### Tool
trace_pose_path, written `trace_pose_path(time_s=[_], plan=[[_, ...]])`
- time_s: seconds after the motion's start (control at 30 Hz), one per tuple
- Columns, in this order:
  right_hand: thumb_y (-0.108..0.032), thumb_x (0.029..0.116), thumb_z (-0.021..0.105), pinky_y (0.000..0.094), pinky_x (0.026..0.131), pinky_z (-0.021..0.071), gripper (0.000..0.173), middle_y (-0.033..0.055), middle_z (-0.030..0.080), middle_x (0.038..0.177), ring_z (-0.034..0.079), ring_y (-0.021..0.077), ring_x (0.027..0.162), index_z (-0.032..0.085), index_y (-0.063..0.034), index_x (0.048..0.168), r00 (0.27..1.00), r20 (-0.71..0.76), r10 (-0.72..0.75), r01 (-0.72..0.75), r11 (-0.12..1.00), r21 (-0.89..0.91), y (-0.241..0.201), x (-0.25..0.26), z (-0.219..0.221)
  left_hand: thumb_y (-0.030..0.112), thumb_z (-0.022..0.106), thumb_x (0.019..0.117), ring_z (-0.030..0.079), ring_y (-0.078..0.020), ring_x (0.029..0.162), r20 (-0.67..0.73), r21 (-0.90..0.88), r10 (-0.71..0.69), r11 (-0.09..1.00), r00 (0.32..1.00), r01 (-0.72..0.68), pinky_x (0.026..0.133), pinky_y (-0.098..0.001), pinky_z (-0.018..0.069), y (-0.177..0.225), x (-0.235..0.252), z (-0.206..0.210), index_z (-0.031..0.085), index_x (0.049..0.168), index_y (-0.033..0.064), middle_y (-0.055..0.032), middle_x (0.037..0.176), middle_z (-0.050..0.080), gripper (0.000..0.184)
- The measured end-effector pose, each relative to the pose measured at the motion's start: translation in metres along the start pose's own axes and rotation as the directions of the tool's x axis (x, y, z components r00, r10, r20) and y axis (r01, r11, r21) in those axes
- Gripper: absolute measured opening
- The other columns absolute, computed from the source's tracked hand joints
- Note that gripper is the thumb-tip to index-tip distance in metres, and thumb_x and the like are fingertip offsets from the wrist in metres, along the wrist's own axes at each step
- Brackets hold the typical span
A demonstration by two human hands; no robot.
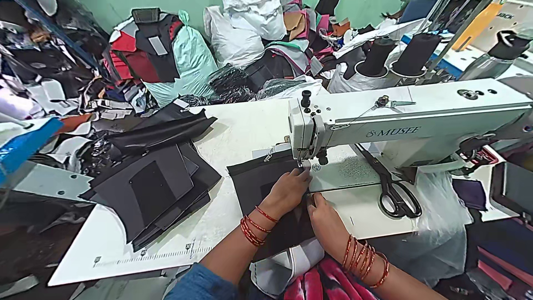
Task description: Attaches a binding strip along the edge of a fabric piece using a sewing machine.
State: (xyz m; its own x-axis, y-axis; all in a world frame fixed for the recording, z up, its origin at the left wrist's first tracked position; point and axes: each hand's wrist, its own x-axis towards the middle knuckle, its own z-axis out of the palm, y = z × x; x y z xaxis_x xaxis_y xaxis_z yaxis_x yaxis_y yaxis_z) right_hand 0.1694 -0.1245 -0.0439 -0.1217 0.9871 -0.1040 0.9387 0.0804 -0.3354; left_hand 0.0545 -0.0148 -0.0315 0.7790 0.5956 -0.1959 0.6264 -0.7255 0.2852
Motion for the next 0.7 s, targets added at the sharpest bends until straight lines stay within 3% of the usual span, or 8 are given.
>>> trace_pose_path(time_s=[0.1,0.3,0.5,0.7], plan=[[0.010,0.0957,0.051,0.0413,0.090,0.0573,0.030,0.0333,0.059,0.128,0.066,0.0410,0.114,0.066,0.0138,0.121,1.000,0.018,0.019,-0.020,0.999,0.026,-0.001,0.001,-0.002,-0.002,0.048,0.0961,0.062,-0.0413,0.123,-0.158,-0.002,0.115,0.993,0.981,-0.116,0.095,-0.0529,0.0524,-0.012,-0.004,0.014,0.065,0.131,-0.0046,-0.0177,0.139,0.064,0.039],[0.012,0.0917,0.056,0.0412,0.080,0.0600,0.024,0.0331,0.063,0.121,0.070,0.0407,0.105,0.070,0.0139,0.111,0.998,-0.064,-0.021,0.021,1.000,0.009,0.001,-0.001,0.002,0.008,0.053,0.0863,0.068,-0.0367,0.115,-0.449,0.070,0.204,0.979,0.870,-0.193,0.087,-0.0528,0.0550,-0.018,-0.023,0.040,0.074,0.119,0.0012,-0.0112,0.128,0.072,0.040],[0.014,0.0870,0.061,0.0403,0.076,0.0613,0.020,0.0307,0.066,0.113,0.072,0.0393,0.099,0.072,0.0132,0.104,0.986,-0.156,-0.061,0.061,0.998,-0.009,0.002,0.000,0.007,0.012,0.051,0.0896,0.067,-0.0355,0.122,-0.483,0.053,0.184,0.982,0.856,-0.181,0.100,-0.0508,0.0541,-0.018,-0.030,0.046,0.075,0.119,0.0011,-0.0113,0.127,0.072,0.039],[0.012,0.0890,0.061,0.0388,0.073,0.0612,0.026,0.0291,0.066,0.110,0.072,0.0371,0.093,0.071,0.0122,0.113,0.983,-0.175,-0.053,0.050,0.998,-0.023,0.004,0.010,0.008,0.011,0.052,0.0899,0.066,-0.0370,0.124,-0.485,0.007,0.184,0.978,0.855,-0.207,0.103,-0.0494,0.0527,-0.026,-0.024,0.044,0.075,0.117,-0.0019,-0.0145,0.129,0.071,0.038]])
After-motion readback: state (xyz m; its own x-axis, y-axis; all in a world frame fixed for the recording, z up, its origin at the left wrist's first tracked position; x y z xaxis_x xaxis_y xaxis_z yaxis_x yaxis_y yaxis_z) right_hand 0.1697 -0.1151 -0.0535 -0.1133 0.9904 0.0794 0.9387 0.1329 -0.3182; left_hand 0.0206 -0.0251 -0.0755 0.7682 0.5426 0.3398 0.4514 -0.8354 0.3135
